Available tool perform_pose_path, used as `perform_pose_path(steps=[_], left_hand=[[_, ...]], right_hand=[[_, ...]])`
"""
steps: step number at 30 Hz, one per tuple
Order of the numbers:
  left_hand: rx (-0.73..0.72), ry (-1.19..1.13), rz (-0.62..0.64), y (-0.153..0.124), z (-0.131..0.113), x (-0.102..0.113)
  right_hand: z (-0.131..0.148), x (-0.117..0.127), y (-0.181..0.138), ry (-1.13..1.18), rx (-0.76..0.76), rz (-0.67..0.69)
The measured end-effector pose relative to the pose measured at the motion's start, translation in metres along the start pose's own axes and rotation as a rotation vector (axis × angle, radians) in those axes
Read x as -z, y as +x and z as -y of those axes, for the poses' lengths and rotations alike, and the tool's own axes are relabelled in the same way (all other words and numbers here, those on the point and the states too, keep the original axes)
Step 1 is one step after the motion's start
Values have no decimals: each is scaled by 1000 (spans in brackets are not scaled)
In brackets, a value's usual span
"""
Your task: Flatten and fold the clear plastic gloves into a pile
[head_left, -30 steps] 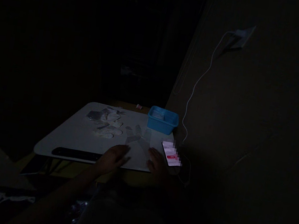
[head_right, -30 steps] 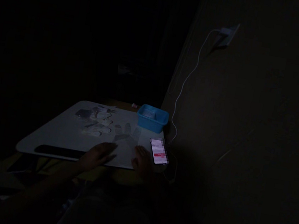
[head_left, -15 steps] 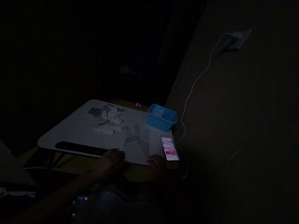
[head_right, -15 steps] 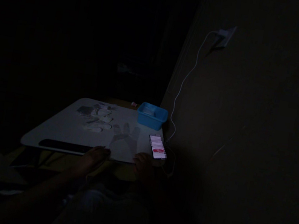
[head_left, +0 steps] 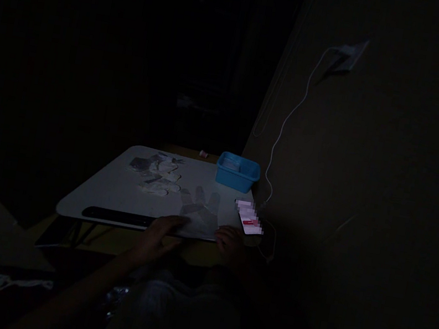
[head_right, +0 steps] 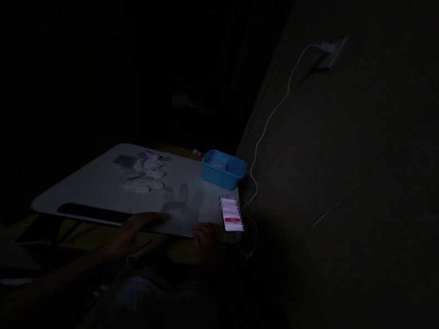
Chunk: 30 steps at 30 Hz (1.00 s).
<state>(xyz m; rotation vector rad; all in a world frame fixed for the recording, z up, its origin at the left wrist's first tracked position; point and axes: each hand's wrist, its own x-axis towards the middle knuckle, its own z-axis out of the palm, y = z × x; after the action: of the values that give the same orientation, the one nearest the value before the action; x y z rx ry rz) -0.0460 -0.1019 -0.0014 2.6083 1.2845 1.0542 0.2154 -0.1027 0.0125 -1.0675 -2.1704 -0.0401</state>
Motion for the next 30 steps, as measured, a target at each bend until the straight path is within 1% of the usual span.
perform_pose_path(steps=[4, 8, 11, 14, 17, 22, 25, 30], left_hand=[[72, 30, -37, 3, 5, -5], [43, -7, 38, 14, 10, -12], [21, -1, 67, 19, 15, -12], [25, -18, 66, 22, 18, -8], [19, -82, 54, 22, 17, -6], [48, -209, 51, 25, 12, -3], [79, -302, 61, 26, 11, -3], [225, -358, 53, 30, 13, -3]], right_hand=[[7, 4, 4, 90, -30, -74], [9, 2, 4, 169, -47, -150], [5, -5, -1, 190, -106, -177], [-4, -14, -8, 184, -132, -137], [-12, -20, -10, 207, -133, -87], [-13, -18, 2, 286, -150, -27], [-9, -14, 11, 317, -227, 15], [-9, -14, 19, 305, -413, 65]])
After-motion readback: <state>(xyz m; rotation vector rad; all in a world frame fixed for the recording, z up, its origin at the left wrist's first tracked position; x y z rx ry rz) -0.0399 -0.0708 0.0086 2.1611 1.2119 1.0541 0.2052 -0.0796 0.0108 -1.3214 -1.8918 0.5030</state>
